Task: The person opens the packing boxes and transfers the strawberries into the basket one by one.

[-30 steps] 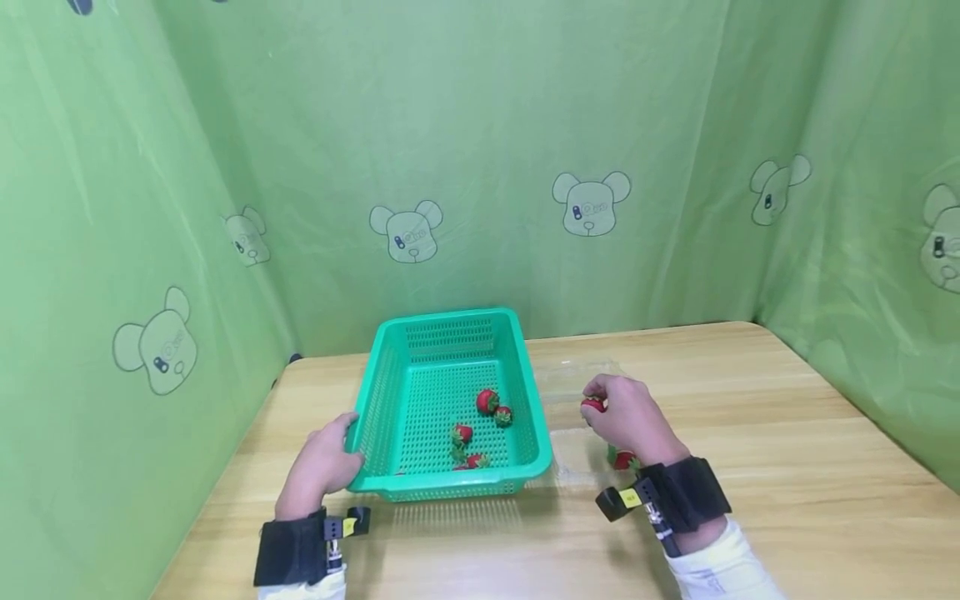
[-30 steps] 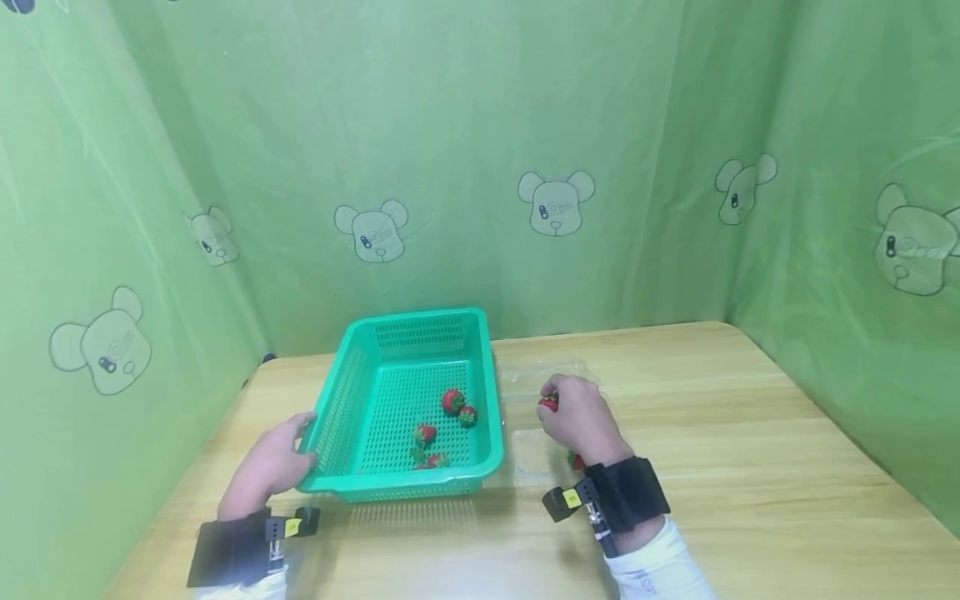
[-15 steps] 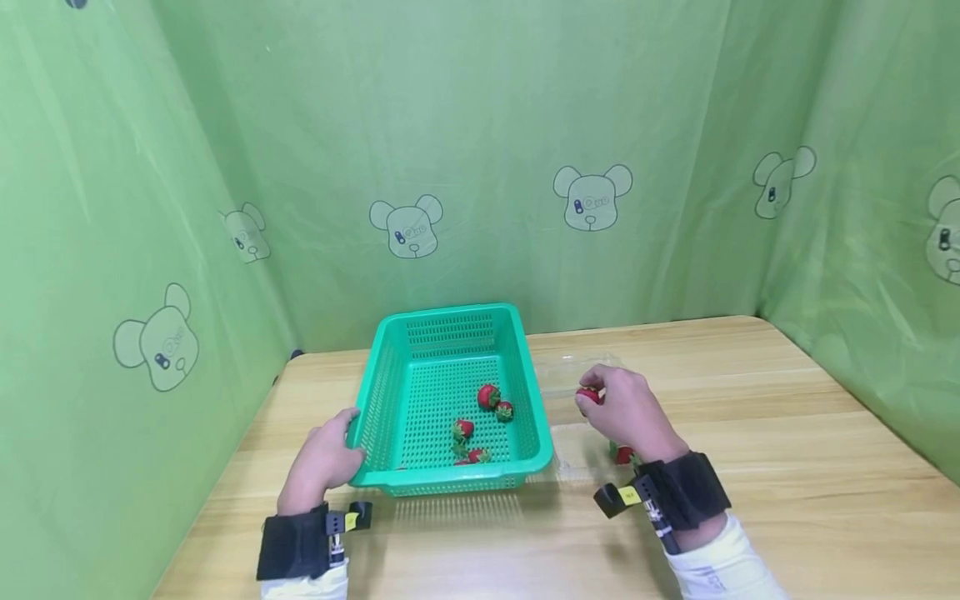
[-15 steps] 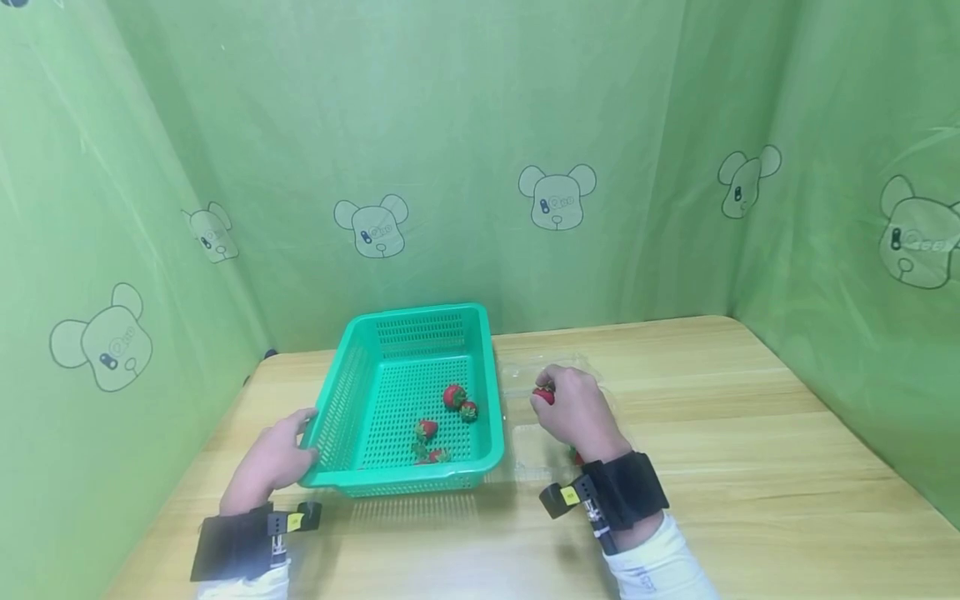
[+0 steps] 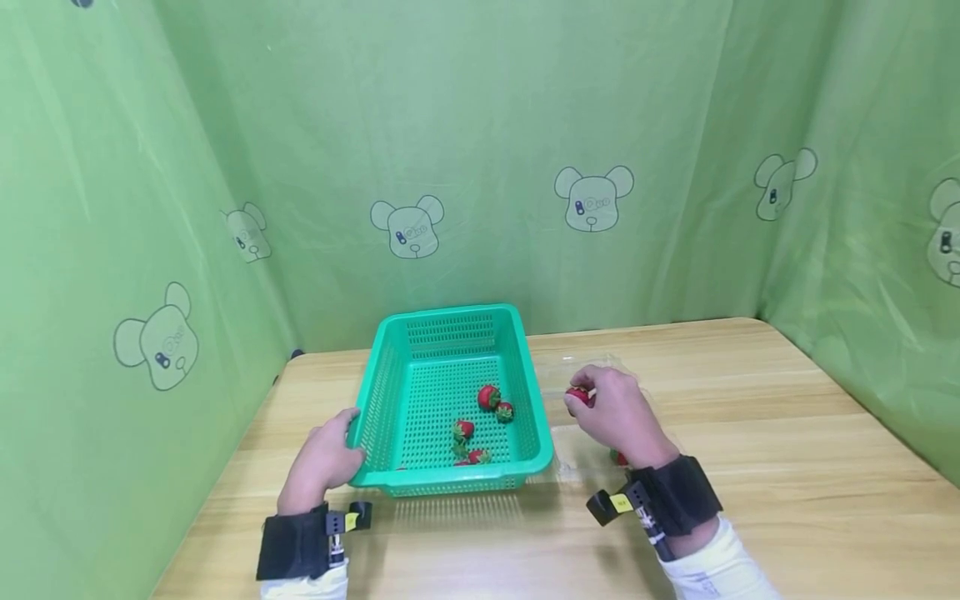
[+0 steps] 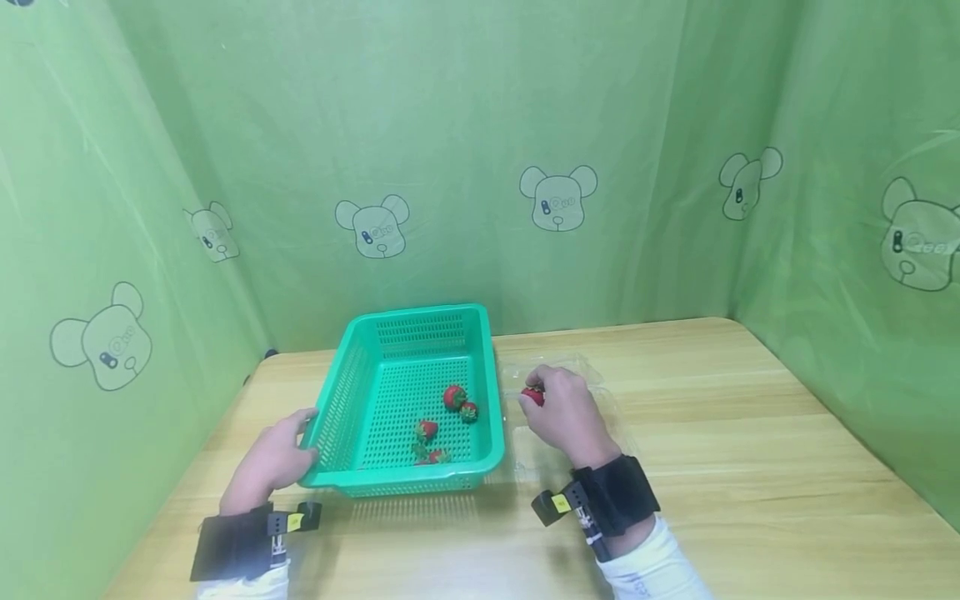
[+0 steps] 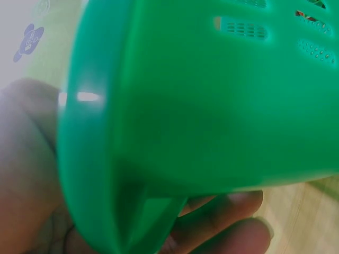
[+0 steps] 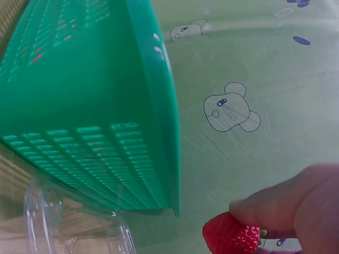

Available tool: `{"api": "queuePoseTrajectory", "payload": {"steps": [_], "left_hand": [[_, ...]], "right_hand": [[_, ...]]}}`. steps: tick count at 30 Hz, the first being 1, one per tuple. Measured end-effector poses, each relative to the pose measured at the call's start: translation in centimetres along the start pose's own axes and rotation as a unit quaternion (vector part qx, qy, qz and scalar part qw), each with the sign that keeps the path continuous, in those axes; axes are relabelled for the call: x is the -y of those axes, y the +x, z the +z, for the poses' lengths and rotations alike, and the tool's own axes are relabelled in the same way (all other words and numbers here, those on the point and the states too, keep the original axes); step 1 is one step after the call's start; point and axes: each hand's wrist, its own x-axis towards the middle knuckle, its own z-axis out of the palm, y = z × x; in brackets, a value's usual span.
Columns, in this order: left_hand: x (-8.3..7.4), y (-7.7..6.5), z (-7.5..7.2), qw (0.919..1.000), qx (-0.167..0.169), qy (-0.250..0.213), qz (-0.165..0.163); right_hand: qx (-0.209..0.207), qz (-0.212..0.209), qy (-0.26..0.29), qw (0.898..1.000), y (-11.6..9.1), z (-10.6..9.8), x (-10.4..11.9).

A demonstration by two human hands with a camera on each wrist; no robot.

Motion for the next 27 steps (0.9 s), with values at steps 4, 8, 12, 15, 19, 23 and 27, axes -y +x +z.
{"api": "queuePoseTrajectory", "payload": {"steps": [4,8,12,15,19,23,27], "left_hand": [[0.0,0.0,0.0,1.0000,0.000,-0.002,0.000],[0.0,0.0,0.0,1.0000,0.002,-0.004,-0.003],[0.0,0.0,0.0,1.0000,0.003,-0.005,-0.005],[0.1,0.0,0.0,1.0000,0.003,-0.006,-0.004],[0.1,0.0,0.1,1.0000,0.001,-0.007,-0.002],[0.2,0.1,0.1,1.0000,-0.001,-0.003,0.000],[0.2,0.2,0.2,1.0000,-0.002,-0.002,0.000]], "right_hand": [[-0.006,-0.014,0.006,1.000,0.0,0.3,0.3],[-0.011,-0.029,0.015,0.999,-0.1,0.6,0.6],[-0.014,-0.037,0.013,0.999,-0.2,0.8,0.9],[-0.012,-0.036,0.015,0.999,-0.2,1.0,1.1],[-0.012,-0.034,0.020,0.999,-0.2,1.4,1.2],[-0.018,-0.039,0.016,0.999,-0.2,1.7,1.4],[-0.022,-0.045,0.011,0.999,-0.3,1.9,1.6]]}}
